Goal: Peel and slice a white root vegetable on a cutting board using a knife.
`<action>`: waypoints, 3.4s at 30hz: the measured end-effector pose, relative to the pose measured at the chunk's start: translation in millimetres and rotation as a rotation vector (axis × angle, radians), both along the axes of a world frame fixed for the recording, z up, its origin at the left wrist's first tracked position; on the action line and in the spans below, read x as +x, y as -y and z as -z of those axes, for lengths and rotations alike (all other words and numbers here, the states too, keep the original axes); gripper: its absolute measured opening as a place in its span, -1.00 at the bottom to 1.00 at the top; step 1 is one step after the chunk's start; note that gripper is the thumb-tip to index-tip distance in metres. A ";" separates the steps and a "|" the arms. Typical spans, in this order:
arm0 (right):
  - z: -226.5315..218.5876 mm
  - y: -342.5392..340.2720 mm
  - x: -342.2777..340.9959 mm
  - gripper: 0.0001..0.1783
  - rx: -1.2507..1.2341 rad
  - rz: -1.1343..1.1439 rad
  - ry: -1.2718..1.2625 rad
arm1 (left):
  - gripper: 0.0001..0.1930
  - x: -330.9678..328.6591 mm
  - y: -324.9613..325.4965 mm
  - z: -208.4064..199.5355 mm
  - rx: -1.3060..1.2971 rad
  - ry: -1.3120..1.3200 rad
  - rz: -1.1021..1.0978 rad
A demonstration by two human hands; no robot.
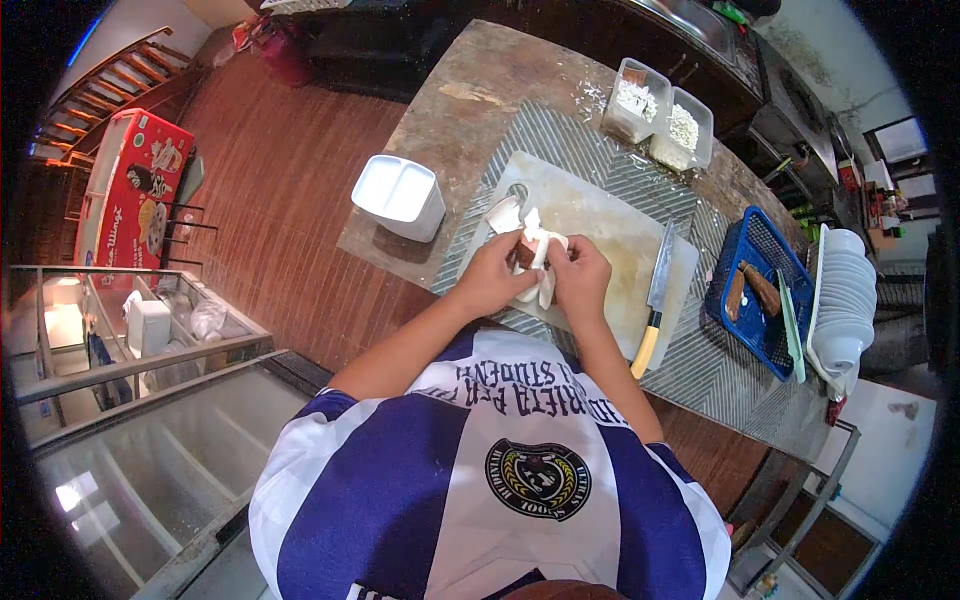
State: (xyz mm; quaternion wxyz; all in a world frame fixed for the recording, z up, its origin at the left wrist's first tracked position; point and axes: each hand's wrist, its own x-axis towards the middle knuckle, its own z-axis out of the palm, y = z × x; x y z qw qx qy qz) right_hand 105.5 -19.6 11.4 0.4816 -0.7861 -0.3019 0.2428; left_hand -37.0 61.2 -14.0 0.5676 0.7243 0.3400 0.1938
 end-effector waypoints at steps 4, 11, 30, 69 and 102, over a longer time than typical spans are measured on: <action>6.7 0.0 0.1 -0.74 -0.005 0.025 -0.015 | -0.36 -0.1 0.1 -3.3 -0.113 0.024 0.016; 8.3 1.9 1.6 -0.72 0.109 -0.081 -0.200 | -0.34 -3.7 2.4 -3.5 -0.097 0.112 0.040; 3.5 -8.6 0.1 -0.69 -0.068 -0.067 -0.074 | -0.36 -7.9 -1.9 8.4 -0.293 0.204 0.086; 29.8 -0.2 25.6 -0.61 0.278 -0.202 -0.701 | -0.41 9.6 -16.9 -12.9 -0.754 0.600 -0.261; 4.5 0.9 -2.6 -0.72 -0.062 -0.195 0.049 | -0.53 11.9 -5.6 -15.4 -0.243 0.152 -0.301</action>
